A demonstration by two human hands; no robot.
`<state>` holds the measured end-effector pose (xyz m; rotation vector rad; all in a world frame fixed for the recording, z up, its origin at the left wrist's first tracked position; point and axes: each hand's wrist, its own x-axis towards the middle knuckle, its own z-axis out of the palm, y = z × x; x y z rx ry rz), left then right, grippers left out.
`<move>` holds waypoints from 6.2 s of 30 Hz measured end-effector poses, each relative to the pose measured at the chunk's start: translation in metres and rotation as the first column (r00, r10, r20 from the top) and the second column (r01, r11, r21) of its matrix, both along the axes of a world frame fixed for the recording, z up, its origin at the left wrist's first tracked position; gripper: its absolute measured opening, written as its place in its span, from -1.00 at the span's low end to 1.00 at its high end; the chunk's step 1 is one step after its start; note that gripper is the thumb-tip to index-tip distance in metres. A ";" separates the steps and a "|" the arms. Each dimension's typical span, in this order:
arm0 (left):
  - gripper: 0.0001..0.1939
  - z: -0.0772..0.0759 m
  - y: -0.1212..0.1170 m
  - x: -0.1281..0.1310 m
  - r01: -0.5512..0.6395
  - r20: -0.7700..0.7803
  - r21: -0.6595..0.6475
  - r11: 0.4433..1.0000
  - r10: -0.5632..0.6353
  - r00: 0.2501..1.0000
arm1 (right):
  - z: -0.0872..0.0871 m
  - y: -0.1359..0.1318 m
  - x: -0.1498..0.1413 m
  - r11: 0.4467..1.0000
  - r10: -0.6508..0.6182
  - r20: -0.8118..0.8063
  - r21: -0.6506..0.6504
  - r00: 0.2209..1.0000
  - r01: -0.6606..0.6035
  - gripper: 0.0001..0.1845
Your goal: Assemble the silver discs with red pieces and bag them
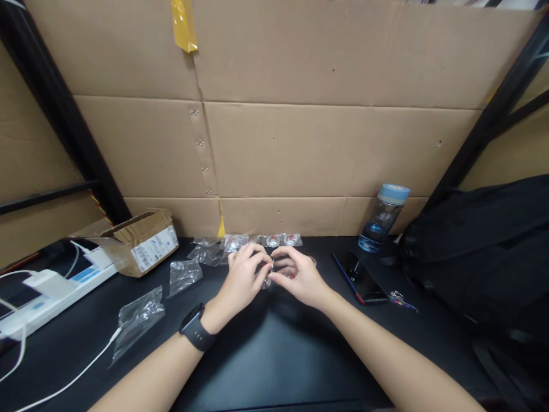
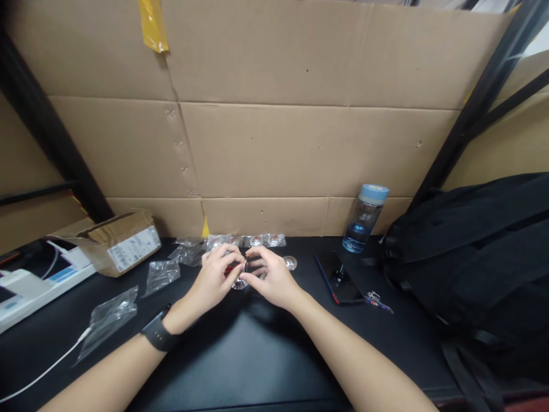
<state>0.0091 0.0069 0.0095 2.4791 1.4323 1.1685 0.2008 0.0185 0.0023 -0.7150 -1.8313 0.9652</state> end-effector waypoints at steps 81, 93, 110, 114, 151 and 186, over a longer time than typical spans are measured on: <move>-0.88 -0.002 0.000 0.000 0.019 -0.068 -0.003 1.000 -0.019 0.997 | 0.006 -0.002 0.002 0.998 -0.057 0.034 0.018 0.998 0.056 -0.54; -0.87 -0.002 0.000 -0.001 0.048 -0.089 0.035 0.998 -0.044 0.995 | 0.006 -0.003 0.002 0.998 -0.066 0.039 0.001 0.997 0.066 -0.54; -0.82 0.001 -0.002 0.000 0.015 -0.019 0.086 0.996 -0.014 1.000 | 0.013 0.003 0.008 0.971 -0.153 0.112 0.202 0.982 0.128 -0.88; -0.82 0.003 -0.004 0.001 0.036 -0.022 0.078 0.996 -0.034 0.999 | 0.018 0.003 0.011 0.960 -0.164 0.188 0.258 0.968 0.112 -0.88; -0.85 -0.008 0.007 -0.007 0.021 -0.156 -0.017 1.000 -0.024 0.987 | -0.001 0.019 0.032 0.935 -0.274 0.677 0.355 0.683 0.023 -0.75; -0.88 -0.007 0.005 -0.004 0.127 -0.330 0.026 0.992 -0.111 0.937 | 0.009 0.016 0.034 0.924 -0.370 0.818 0.375 0.440 0.079 -0.76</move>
